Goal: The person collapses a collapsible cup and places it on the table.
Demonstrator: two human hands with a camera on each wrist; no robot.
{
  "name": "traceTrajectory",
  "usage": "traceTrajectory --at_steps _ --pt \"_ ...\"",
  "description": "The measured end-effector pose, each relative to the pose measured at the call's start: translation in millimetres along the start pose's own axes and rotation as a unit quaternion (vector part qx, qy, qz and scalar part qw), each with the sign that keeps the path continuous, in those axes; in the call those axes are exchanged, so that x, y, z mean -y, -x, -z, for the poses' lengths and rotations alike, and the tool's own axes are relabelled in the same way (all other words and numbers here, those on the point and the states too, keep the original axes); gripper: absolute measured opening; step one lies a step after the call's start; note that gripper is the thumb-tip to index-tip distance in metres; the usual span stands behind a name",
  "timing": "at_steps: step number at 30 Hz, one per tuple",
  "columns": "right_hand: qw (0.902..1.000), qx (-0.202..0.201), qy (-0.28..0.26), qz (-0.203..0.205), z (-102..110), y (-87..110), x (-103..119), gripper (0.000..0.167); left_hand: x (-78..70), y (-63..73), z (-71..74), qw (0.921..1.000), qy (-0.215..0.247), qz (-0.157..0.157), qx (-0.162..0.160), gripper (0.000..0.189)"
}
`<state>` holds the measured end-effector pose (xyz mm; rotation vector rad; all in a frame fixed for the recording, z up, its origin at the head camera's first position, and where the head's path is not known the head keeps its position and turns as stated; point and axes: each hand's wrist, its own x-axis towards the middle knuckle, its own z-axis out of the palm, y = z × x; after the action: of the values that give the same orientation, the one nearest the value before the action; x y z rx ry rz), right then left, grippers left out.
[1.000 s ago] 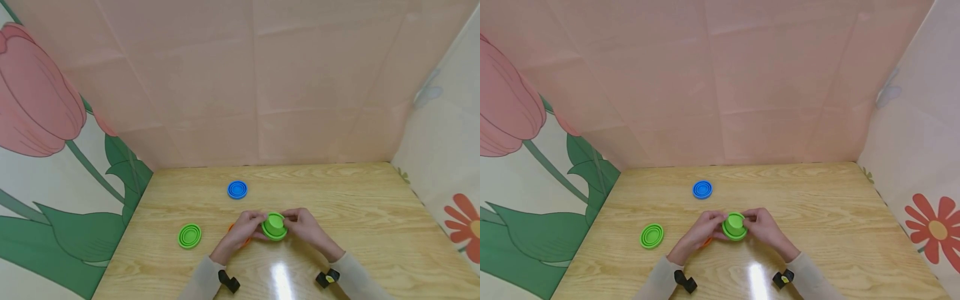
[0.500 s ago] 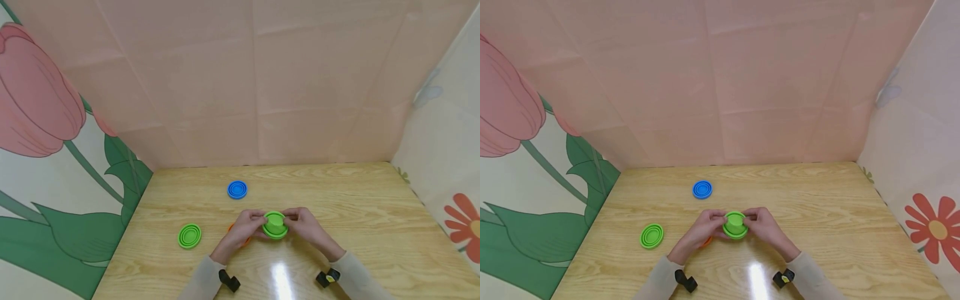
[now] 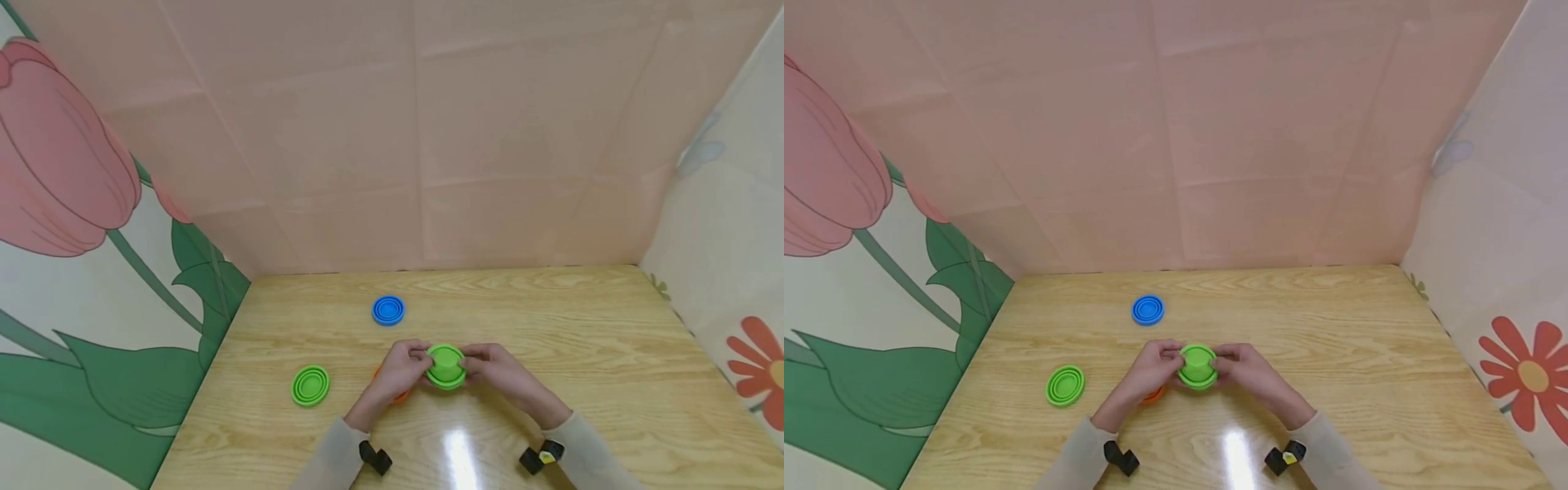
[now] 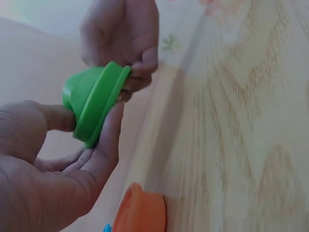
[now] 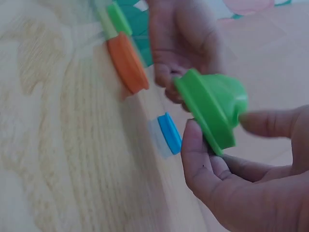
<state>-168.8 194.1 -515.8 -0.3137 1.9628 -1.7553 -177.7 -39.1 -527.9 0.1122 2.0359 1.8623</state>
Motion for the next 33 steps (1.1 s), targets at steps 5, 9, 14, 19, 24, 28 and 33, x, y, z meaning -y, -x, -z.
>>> traceTrajectory --at_steps 5,9,14,19,24,28,33 --pt "0.9995 0.029 -0.003 0.012 3.2 1.7 1.0 0.062 1.5 -1.7 0.3 0.9997 -0.016 -0.013 -0.011 0.039" --pt "0.9995 0.030 0.000 0.007 3.8 0.6 0.4 0.063 2.3 -2.8 0.5 0.9997 -0.017 -0.014 -0.008 0.040" --pt "0.9997 0.024 -0.007 0.004 2.6 0.7 0.9 0.064 2.1 -1.6 1.2 0.9997 -0.021 -0.009 -0.007 0.039" --pt "1.0000 -0.005 0.001 -0.003 -1.6 -1.6 1.0 0.062 -1.3 0.2 0.9 0.9994 -0.031 -0.011 -0.008 0.037" --pt "0.9995 -0.032 0.004 -0.003 -5.3 -5.3 -0.9 0.059 -5.1 -0.8 -0.7 0.9990 -0.041 -0.008 -0.014 0.035" --pt "0.9992 -0.040 0.005 -0.001 -4.2 -5.2 1.0 0.059 -4.8 -0.2 -1.2 1.0000 0.003 0.007 0.002 0.037" --pt "0.9990 -0.040 0.017 0.003 -1.2 -4.2 2.8 0.059 -2.1 0.0 1.7 0.9967 0.065 0.006 0.049 0.039"
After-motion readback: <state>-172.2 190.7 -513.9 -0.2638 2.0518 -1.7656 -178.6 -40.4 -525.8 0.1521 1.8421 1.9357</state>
